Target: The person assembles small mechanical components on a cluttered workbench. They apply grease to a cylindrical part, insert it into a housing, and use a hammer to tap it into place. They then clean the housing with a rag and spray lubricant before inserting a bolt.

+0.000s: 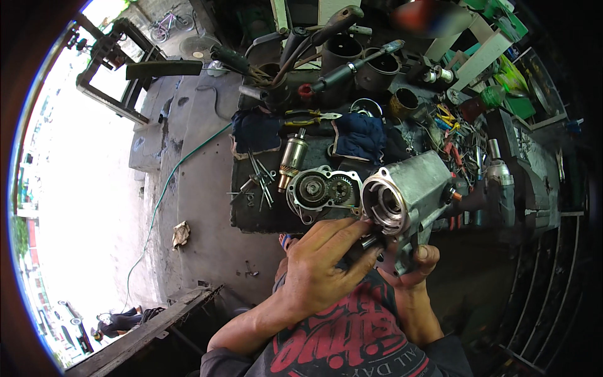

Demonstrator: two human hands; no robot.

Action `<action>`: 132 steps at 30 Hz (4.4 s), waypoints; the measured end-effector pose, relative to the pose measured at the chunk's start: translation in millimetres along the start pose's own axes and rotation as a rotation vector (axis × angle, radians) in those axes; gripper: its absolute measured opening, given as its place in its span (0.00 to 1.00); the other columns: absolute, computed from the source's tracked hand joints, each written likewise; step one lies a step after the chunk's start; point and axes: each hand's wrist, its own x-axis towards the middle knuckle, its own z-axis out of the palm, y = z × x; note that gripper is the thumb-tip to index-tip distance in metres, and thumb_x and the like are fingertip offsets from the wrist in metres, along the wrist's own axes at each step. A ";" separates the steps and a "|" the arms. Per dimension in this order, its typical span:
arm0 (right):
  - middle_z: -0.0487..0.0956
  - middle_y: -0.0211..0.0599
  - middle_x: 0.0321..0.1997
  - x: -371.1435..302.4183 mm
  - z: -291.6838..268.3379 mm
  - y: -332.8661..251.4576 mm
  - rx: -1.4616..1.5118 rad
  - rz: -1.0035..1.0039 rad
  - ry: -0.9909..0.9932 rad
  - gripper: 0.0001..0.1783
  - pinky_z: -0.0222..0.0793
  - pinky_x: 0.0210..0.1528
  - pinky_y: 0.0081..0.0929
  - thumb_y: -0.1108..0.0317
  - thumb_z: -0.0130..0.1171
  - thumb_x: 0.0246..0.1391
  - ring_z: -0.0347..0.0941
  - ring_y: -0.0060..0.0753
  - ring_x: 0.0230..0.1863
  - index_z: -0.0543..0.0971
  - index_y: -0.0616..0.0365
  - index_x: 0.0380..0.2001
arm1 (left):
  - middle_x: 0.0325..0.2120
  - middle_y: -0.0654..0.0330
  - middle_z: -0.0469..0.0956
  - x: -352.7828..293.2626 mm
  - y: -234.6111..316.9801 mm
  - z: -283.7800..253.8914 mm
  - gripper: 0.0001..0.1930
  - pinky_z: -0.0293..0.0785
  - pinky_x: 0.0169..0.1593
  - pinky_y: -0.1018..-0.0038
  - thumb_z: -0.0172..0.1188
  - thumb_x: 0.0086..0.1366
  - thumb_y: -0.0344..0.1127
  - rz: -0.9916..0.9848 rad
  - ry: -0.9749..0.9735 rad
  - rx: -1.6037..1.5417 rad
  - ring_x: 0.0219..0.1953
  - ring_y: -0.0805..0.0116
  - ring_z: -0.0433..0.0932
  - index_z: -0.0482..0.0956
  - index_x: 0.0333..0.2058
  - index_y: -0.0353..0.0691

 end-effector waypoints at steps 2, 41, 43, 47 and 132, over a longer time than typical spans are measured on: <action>0.79 0.49 0.66 -0.5 2.8 -1.5 0.008 0.030 0.002 0.47 0.69 0.72 0.42 0.55 0.72 0.46 0.76 0.46 0.66 0.72 0.67 0.68 | 0.42 0.49 0.88 -0.9 -1.1 0.8 0.22 0.84 0.45 0.68 0.80 0.55 0.27 -0.016 0.006 -0.015 0.41 0.58 0.88 0.88 0.49 0.31; 0.80 0.52 0.60 3.6 5.6 -6.2 -0.143 -0.017 0.188 0.53 0.79 0.63 0.46 0.59 0.70 0.39 0.81 0.51 0.57 0.66 0.69 0.70 | 0.42 0.51 0.87 -0.9 -11.2 -1.8 0.27 0.85 0.52 0.73 0.79 0.58 0.27 -0.317 -0.064 -0.324 0.47 0.69 0.88 0.74 0.53 0.29; 0.80 0.52 0.61 4.2 6.6 -6.2 -0.157 -0.022 0.194 0.53 0.79 0.63 0.46 0.59 0.71 0.39 0.81 0.51 0.57 0.65 0.69 0.70 | 0.43 0.50 0.87 -0.3 -11.4 -1.6 0.29 0.84 0.53 0.72 0.79 0.59 0.28 -0.336 -0.061 -0.359 0.47 0.68 0.88 0.74 0.54 0.29; 0.80 0.52 0.61 3.9 5.7 -5.9 -0.181 -0.028 0.221 0.54 0.79 0.63 0.46 0.59 0.71 0.39 0.81 0.50 0.58 0.65 0.69 0.71 | 0.43 0.48 0.86 -0.5 -11.6 0.1 0.30 0.84 0.54 0.71 0.79 0.59 0.29 -0.342 -0.041 -0.372 0.48 0.68 0.87 0.73 0.56 0.28; 0.81 0.49 0.62 17.1 6.5 1.3 -0.160 0.050 0.169 0.48 0.80 0.62 0.38 0.58 0.71 0.42 0.81 0.45 0.59 0.70 0.66 0.68 | 0.47 0.50 0.87 -15.1 -26.2 11.5 0.20 0.86 0.45 0.72 0.78 0.59 0.26 -0.099 0.159 -0.145 0.44 0.63 0.89 0.89 0.51 0.35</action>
